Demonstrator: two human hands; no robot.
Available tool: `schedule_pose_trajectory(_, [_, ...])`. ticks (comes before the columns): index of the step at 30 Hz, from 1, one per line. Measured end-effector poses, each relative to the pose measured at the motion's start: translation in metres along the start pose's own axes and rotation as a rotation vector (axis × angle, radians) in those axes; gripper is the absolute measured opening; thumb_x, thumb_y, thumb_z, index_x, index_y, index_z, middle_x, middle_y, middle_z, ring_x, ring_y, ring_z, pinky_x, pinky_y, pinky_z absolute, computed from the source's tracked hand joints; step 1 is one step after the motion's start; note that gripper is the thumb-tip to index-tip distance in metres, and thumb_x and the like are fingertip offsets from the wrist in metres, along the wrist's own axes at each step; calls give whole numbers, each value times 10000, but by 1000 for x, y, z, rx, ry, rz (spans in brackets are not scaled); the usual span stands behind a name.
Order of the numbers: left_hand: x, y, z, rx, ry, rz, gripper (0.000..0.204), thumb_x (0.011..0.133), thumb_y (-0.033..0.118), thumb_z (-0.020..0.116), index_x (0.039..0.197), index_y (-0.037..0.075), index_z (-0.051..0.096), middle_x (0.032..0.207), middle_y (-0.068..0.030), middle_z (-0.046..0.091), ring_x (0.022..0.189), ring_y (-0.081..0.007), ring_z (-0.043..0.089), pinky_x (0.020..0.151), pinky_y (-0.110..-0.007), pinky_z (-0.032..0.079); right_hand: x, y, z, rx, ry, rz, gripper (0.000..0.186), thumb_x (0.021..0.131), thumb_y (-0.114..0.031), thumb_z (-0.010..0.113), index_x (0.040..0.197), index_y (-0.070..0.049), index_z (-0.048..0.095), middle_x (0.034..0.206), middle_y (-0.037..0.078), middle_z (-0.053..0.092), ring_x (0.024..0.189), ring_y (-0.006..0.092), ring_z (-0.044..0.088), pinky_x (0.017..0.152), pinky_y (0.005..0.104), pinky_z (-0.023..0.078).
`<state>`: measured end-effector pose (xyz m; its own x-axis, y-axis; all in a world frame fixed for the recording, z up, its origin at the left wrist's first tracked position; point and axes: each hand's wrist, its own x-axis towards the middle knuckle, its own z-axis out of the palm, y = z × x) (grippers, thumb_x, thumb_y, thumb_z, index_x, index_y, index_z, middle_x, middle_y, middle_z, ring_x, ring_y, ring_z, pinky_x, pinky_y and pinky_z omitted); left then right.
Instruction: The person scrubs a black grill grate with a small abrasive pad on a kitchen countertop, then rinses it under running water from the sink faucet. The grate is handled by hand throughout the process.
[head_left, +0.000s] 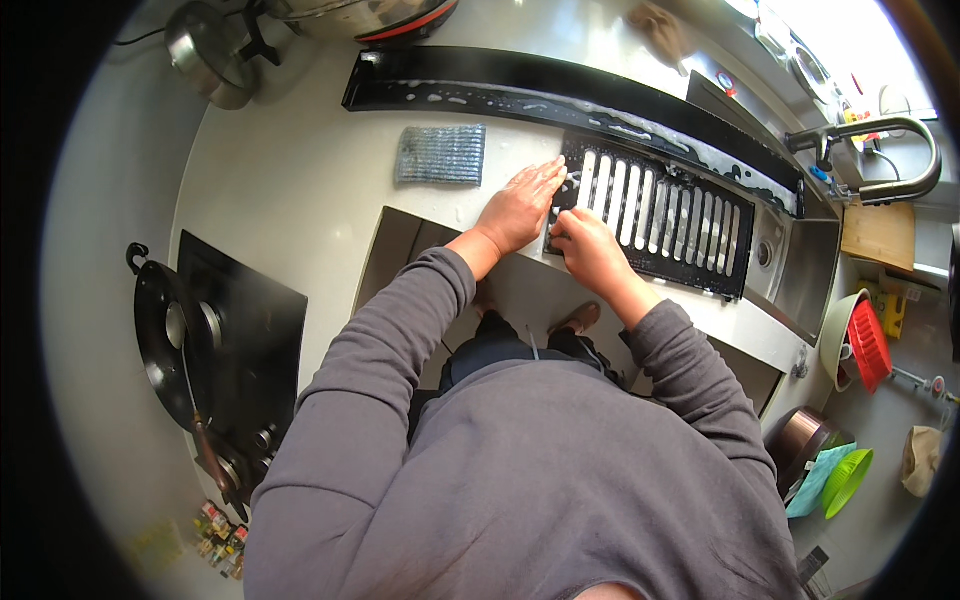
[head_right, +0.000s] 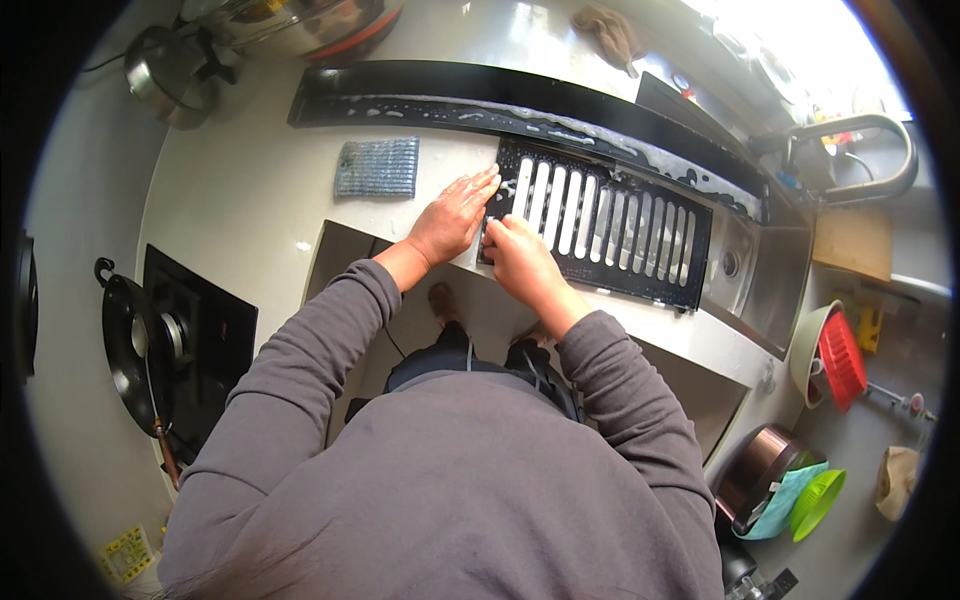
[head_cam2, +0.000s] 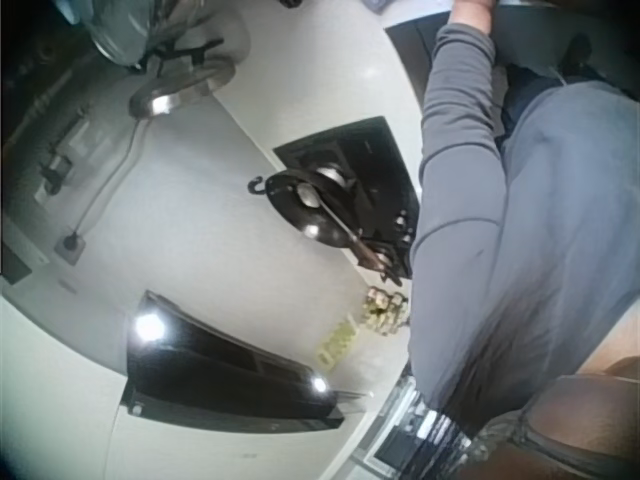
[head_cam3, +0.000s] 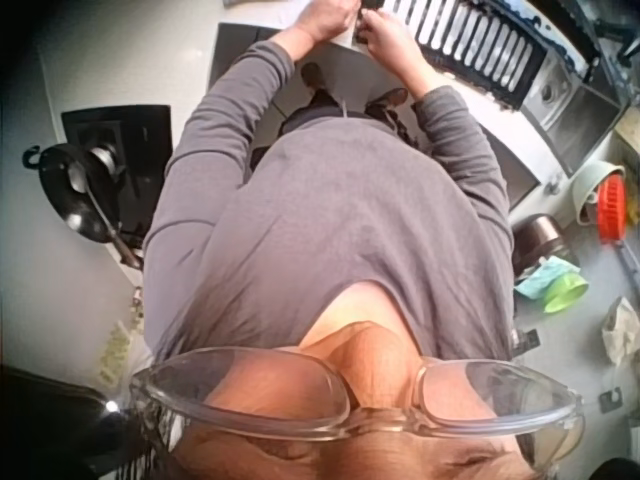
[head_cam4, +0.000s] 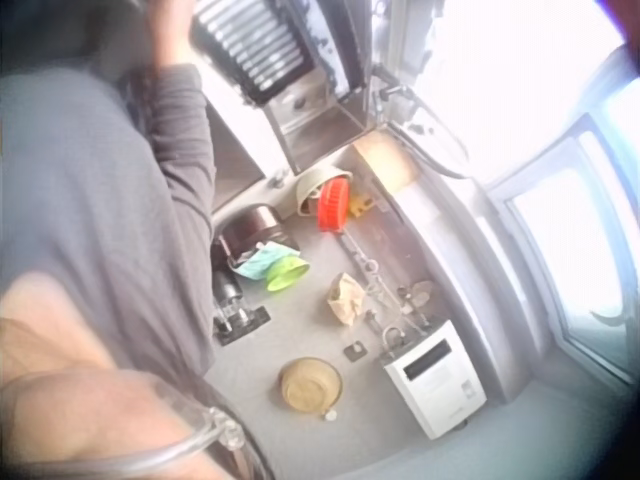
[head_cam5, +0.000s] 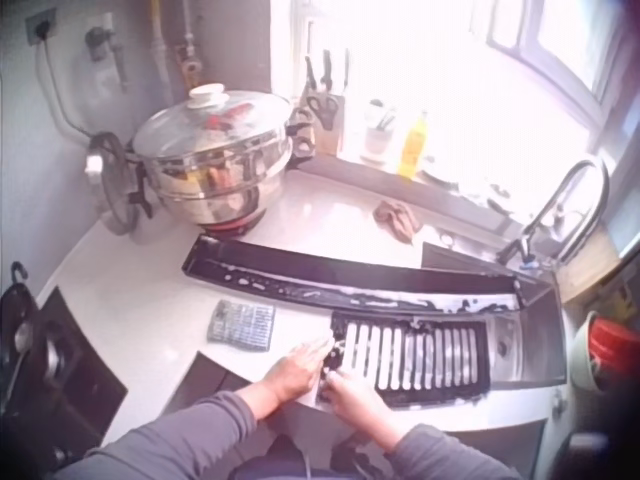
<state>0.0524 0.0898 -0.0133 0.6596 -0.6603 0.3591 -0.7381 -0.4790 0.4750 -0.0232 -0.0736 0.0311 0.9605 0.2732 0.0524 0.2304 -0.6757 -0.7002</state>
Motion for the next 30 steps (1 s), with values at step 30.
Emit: schedule_pose_trajectory(30, [-12, 16, 1, 125, -177, -82, 672, 882, 288, 472, 1448, -45, 329, 1560, -185, 260, 1464, -268, 218, 1194, -466, 121, 9, -7, 8, -169, 125, 513, 108, 782, -29, 667, 810, -3, 566, 848, 180, 591, 872, 375, 595, 779, 427, 490])
